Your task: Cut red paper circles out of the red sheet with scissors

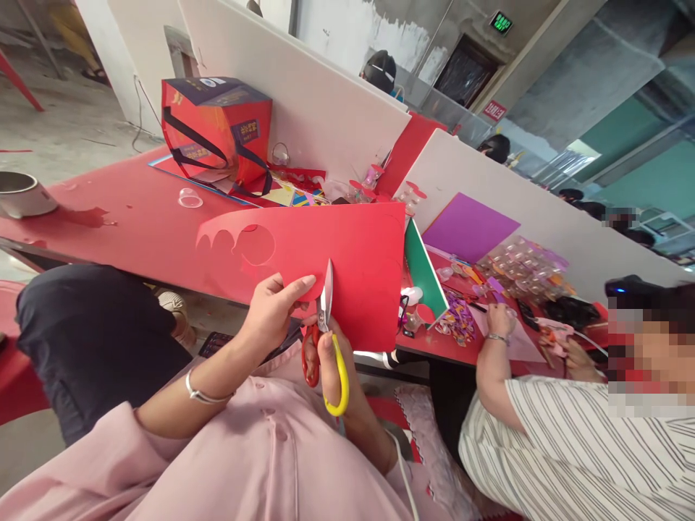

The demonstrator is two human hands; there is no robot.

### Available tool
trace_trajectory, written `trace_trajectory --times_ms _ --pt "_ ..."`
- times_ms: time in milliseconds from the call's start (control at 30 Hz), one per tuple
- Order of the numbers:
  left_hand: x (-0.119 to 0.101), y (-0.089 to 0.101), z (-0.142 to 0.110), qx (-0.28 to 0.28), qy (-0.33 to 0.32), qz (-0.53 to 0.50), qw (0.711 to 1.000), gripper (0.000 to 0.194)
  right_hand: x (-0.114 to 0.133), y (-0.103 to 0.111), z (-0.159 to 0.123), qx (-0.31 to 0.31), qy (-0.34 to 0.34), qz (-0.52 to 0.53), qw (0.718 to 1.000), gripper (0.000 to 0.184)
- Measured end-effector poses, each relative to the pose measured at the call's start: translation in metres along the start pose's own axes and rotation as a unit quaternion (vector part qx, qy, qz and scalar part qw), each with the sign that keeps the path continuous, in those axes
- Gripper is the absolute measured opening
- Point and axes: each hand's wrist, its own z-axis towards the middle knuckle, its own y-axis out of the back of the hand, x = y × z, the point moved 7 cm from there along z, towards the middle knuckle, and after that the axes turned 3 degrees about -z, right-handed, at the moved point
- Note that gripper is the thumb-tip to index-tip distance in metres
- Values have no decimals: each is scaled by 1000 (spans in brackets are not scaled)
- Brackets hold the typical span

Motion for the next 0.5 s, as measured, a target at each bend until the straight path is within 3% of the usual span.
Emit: trace_trajectory --times_ms 167,333,500 --pt "11 -3 -9 -7 -8 -9 1000 47 0 -1 -1 24 -10 -40 999 58" --pt "3 -3 -8 4 -47 32 998 42 8 1 -1 28 1 -76 997 71" --pt "-6 -5 -10 -9 -77 59 995 40 9 1 1 27 4 -89 996 72"
